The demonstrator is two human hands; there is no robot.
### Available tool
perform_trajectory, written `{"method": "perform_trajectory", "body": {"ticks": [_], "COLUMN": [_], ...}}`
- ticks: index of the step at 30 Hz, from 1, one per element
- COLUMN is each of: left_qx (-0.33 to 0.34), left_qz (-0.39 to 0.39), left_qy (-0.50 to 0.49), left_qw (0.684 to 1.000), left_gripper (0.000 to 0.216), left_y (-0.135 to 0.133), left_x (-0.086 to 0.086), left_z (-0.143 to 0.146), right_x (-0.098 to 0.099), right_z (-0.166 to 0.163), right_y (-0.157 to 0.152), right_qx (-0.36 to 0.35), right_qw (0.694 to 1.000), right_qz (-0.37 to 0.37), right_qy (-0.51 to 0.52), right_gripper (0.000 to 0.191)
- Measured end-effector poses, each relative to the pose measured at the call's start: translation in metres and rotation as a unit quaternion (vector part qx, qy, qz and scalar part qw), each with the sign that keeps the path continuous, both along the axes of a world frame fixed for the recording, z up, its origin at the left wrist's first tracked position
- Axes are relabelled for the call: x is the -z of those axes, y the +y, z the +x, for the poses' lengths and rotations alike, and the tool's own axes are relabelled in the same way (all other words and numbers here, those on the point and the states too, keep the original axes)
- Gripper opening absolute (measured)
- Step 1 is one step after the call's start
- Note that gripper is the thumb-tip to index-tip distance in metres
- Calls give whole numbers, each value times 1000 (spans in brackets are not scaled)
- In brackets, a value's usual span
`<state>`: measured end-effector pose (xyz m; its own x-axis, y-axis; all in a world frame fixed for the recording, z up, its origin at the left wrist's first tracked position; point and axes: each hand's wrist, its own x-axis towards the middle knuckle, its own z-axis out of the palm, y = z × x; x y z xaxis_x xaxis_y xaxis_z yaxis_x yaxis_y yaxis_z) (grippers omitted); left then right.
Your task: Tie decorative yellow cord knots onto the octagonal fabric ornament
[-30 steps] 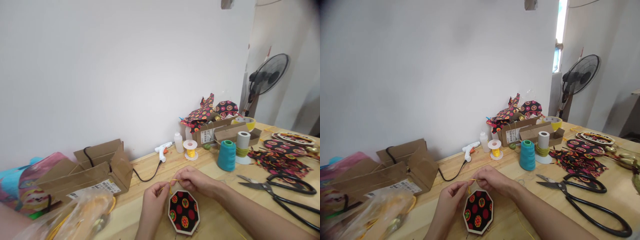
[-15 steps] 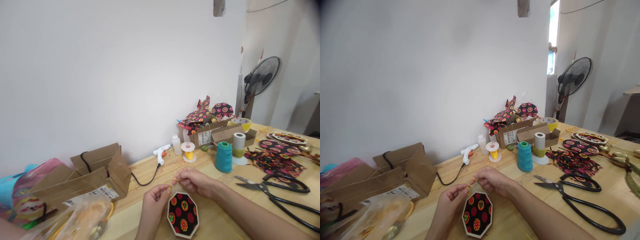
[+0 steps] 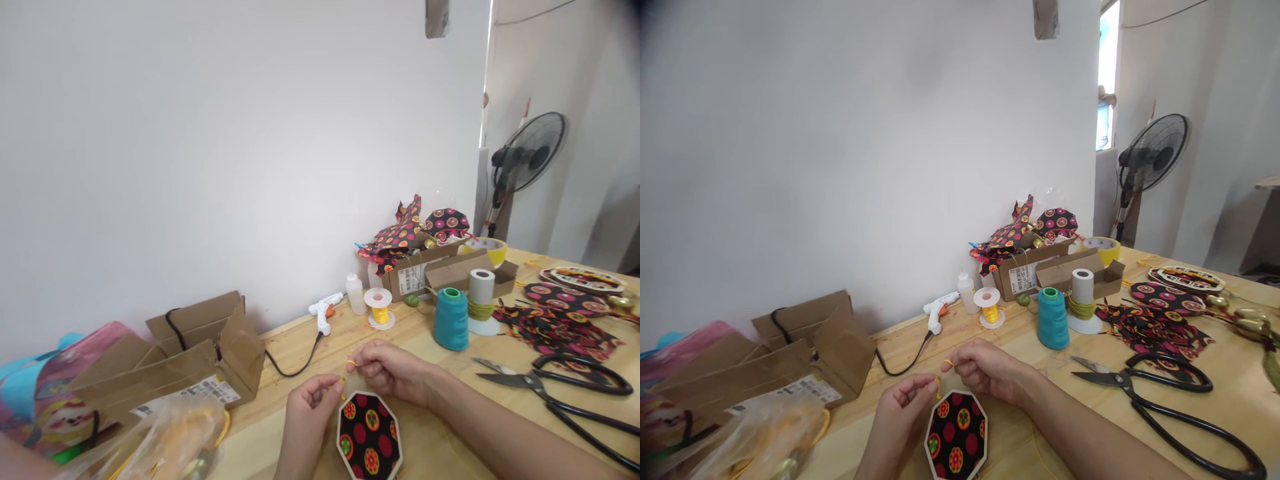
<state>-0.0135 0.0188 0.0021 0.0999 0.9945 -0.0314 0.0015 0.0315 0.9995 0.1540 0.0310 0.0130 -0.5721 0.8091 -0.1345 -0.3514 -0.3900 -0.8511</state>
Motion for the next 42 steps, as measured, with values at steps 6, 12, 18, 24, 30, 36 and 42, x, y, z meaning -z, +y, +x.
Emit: {"method": "perform_trajectory", "body": {"ticks": [6,12,18,24,30,36,42], "left_qx": [0,-6,-7,-8,-26,-7,19], "left_qz": [19,11,15,26,36,-12,-28], "left_qy": [4,18,28,34,34,-1,-14], "left_qw": [1000,1000,999,999,998,1000,999], "left_gripper": [14,14,15,15,15,19,29], "left_y": [2,4,4,5,6,-1,-3], "left_x": [-7,-7,-5,-2,-1,-9,-11], "left_z": [-1,-1,1,-2,-2,4,2], "right_x": [4,5,5,1,-3,0,2], "right_z": [1,2,2,-2,-8,-16,-20], "right_y": [5,6,7,4,-2,-4,-11], "right_qx": [-11,-21,-18,-4,4,26,104], "right_qw": [1000,999,999,999,995,975,865], "right_qz": [-2,-9,-6,24,82,170,371], "right_qy": [10,32,38,21,-56,-144,-322], "right_gripper": [17,16,16,16,20,23,23]}}
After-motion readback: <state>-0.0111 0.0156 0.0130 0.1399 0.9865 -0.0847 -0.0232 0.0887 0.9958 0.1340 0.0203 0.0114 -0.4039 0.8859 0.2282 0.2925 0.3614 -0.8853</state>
